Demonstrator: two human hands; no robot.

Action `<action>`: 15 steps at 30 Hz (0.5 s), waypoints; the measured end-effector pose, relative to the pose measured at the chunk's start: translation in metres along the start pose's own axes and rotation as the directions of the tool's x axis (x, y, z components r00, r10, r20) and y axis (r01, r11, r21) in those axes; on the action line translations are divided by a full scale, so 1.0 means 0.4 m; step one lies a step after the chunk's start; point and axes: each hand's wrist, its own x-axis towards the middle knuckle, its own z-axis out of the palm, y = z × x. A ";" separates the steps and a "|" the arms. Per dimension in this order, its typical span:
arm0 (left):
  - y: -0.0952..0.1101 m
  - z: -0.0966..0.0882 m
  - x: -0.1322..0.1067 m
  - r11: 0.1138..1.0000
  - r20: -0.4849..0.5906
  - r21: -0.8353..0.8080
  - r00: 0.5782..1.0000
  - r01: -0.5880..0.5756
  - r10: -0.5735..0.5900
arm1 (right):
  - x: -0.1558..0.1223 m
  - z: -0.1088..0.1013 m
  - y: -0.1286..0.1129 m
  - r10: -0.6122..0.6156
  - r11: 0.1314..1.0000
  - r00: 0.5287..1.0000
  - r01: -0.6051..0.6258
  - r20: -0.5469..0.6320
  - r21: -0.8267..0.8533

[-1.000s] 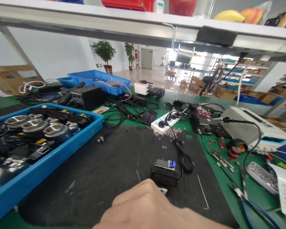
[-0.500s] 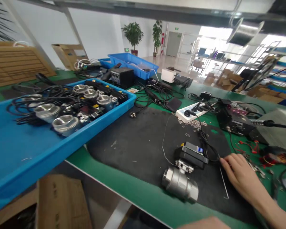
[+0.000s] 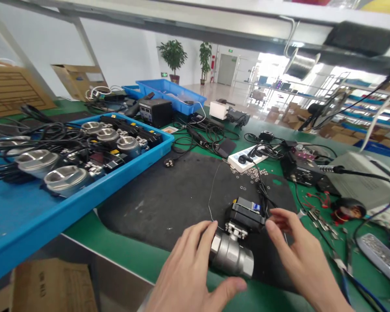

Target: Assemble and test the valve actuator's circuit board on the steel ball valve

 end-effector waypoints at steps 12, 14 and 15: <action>0.028 0.119 -0.004 0.937 -0.150 0.143 0.929 -0.318 0.338 | -0.031 0.066 -0.066 0.232 0.891 0.957 -0.281 0.172 0.358; 0.055 0.139 -0.001 0.864 -0.264 0.277 0.831 -0.421 0.489 | -0.048 0.073 -0.053 0.286 0.802 0.952 -0.300 0.108 0.517; 0.068 0.149 0.002 0.834 -0.312 0.326 0.783 -0.445 0.539 | -0.054 0.074 -0.044 0.322 0.754 0.943 -0.306 0.078 0.582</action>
